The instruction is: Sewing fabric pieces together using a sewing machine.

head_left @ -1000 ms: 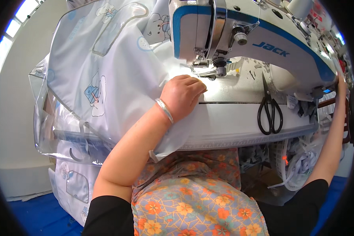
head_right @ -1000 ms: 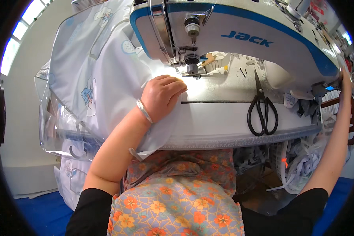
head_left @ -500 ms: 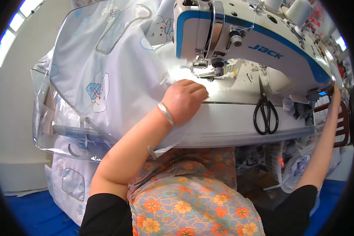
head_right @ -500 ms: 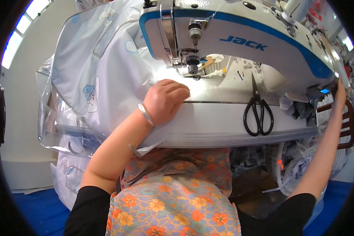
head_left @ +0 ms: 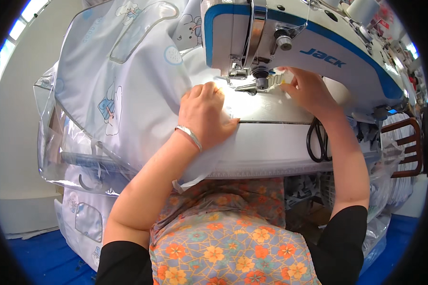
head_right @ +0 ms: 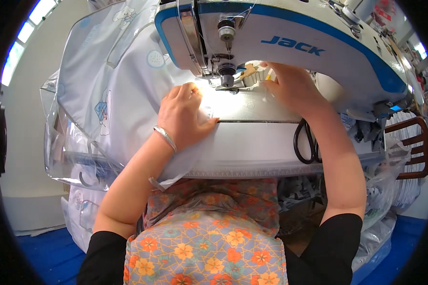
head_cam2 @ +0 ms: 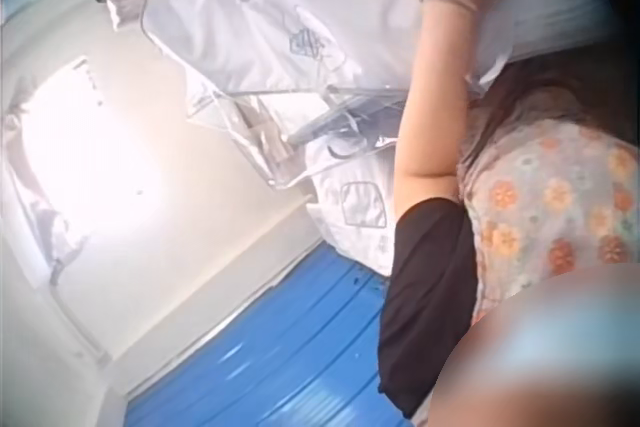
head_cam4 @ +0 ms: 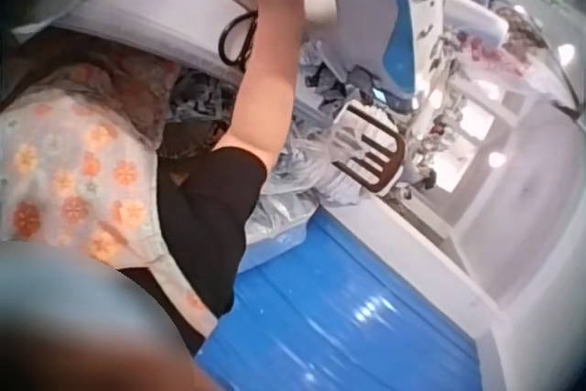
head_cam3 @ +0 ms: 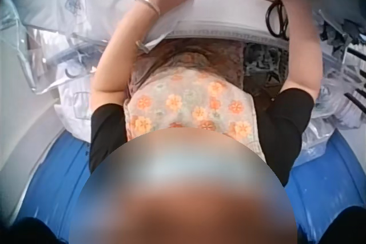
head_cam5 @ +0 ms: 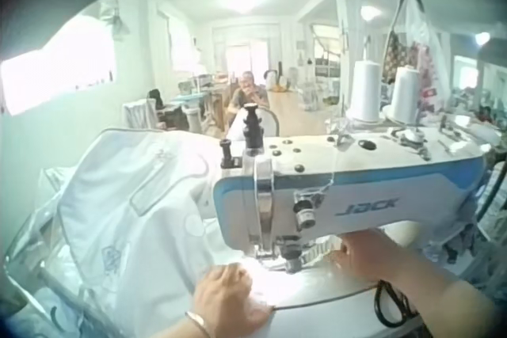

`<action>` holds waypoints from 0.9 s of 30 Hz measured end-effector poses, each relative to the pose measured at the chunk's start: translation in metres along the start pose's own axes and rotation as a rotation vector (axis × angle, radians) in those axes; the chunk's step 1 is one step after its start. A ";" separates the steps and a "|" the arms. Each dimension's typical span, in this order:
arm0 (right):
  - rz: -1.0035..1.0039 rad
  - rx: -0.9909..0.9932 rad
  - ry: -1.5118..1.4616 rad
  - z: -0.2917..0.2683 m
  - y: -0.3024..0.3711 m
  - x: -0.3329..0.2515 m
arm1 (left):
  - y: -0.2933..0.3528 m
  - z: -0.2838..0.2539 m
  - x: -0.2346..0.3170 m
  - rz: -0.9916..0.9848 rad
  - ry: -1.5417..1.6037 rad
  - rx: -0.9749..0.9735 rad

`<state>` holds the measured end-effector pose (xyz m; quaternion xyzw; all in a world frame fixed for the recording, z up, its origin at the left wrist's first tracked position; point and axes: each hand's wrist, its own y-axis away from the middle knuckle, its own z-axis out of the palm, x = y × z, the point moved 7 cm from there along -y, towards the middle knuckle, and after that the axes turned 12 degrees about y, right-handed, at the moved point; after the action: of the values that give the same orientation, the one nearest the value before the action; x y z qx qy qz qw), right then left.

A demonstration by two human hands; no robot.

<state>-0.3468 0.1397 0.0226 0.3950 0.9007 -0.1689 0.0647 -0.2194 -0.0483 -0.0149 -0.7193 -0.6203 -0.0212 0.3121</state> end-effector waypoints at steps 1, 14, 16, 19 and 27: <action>-0.086 0.059 0.086 -0.003 -0.003 -0.005 | 0.001 0.001 0.000 -0.017 -0.015 -0.006; 0.052 -0.026 0.235 -0.010 0.011 0.046 | 0.039 -0.016 -0.003 -0.003 0.083 0.062; 0.099 -0.021 0.248 -0.012 0.020 0.054 | 0.049 -0.024 -0.003 -0.001 0.093 0.051; 0.139 0.025 0.250 -0.017 0.029 0.063 | 0.061 -0.034 -0.003 -0.003 0.095 0.020; 0.099 0.101 0.340 -0.006 0.032 0.063 | 0.049 -0.046 -0.023 0.030 0.044 0.068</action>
<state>-0.3659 0.2057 0.0047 0.4645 0.8684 -0.1415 -0.1002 -0.1639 -0.0920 -0.0086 -0.7169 -0.6027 -0.0113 0.3503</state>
